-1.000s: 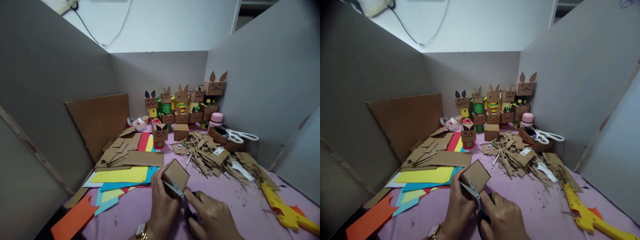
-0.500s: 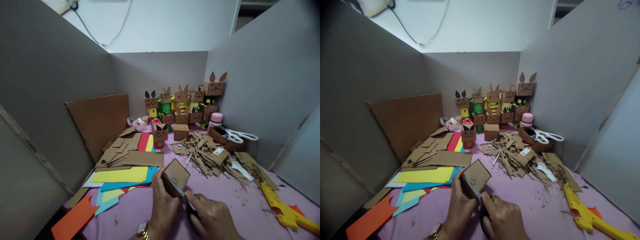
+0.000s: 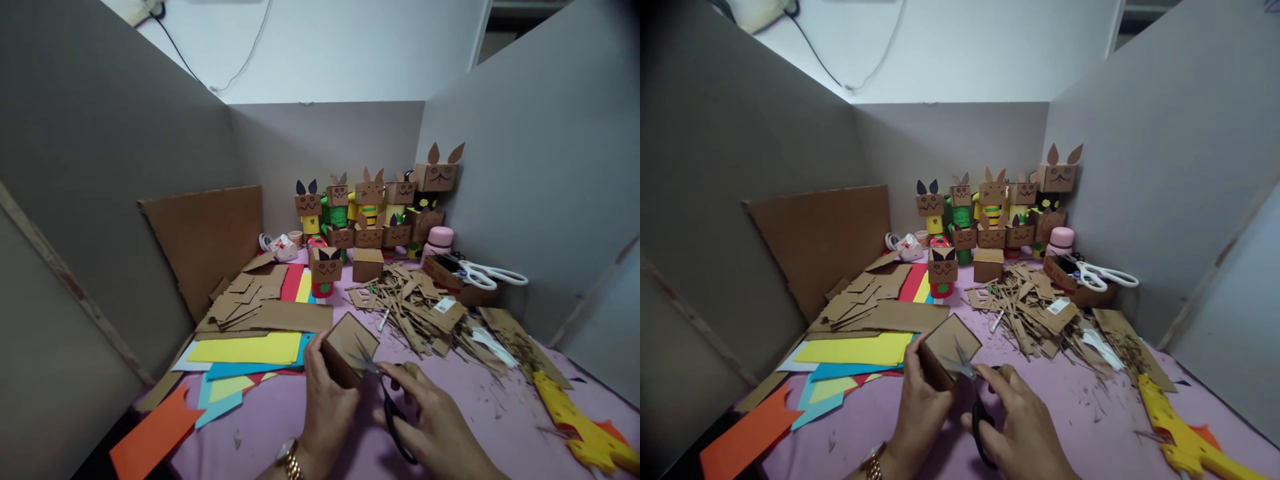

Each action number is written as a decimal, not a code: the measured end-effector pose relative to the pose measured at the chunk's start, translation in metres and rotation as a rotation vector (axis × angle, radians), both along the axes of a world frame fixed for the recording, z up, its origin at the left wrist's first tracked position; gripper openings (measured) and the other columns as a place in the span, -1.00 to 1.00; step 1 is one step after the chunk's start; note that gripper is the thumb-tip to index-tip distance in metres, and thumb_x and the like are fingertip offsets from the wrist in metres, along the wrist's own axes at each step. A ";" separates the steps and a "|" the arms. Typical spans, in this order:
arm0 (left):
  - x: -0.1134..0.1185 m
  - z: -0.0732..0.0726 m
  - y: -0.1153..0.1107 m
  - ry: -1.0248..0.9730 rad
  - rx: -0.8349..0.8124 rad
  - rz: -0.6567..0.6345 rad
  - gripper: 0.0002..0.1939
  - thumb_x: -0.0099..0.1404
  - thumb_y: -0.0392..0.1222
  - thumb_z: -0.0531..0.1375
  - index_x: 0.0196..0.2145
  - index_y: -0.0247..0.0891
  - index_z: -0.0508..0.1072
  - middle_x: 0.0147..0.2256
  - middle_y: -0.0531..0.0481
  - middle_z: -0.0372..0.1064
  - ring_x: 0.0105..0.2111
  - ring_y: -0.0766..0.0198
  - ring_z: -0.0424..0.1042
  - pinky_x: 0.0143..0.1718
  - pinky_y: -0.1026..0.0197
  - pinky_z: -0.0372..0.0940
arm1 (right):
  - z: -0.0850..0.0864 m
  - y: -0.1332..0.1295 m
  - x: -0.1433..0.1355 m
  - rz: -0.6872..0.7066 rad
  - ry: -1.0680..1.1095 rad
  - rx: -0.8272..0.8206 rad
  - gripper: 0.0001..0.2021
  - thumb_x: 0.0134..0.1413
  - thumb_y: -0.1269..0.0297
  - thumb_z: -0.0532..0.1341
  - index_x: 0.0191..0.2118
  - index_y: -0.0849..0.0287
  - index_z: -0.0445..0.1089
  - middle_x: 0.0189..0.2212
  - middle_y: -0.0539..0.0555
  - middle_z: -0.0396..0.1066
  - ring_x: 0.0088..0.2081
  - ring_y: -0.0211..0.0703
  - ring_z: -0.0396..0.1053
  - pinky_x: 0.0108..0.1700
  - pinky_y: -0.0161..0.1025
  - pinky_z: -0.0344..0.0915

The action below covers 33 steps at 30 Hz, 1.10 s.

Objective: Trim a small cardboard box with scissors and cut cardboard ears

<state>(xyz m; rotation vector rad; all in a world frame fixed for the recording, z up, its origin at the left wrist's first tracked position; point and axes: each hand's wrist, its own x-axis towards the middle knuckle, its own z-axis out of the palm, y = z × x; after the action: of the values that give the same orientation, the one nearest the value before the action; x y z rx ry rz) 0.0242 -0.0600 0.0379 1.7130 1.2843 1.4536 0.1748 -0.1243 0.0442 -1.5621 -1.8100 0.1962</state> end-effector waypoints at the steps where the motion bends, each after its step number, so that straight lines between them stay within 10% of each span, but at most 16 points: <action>1: -0.001 -0.001 0.001 -0.018 0.007 0.010 -0.28 -0.04 -0.31 0.29 0.06 -0.22 0.10 0.02 -0.17 0.19 0.03 0.01 0.26 0.07 -0.11 0.20 | 0.001 -0.001 -0.002 0.016 0.010 -0.003 -0.56 -0.02 0.20 0.23 0.05 0.06 0.35 -0.30 0.05 0.45 -0.34 -0.14 0.47 -0.32 -0.27 0.43; 33: 0.002 0.002 -0.003 0.112 0.101 -0.005 -0.42 0.08 -0.40 0.19 0.04 -0.17 0.09 -0.03 -0.11 0.15 -0.01 0.07 0.21 0.05 -0.11 0.18 | -0.007 -0.010 -0.005 0.025 -0.513 0.301 -0.63 0.01 0.29 0.14 -0.01 0.15 0.32 -0.44 0.03 0.50 -0.57 -0.19 0.49 -0.62 -0.35 0.29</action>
<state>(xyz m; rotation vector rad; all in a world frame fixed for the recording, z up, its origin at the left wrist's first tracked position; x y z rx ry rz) 0.0262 -0.0626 0.0396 1.8859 1.2824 1.4605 0.1701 -0.1345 0.0372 -1.4550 -2.1218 -0.4890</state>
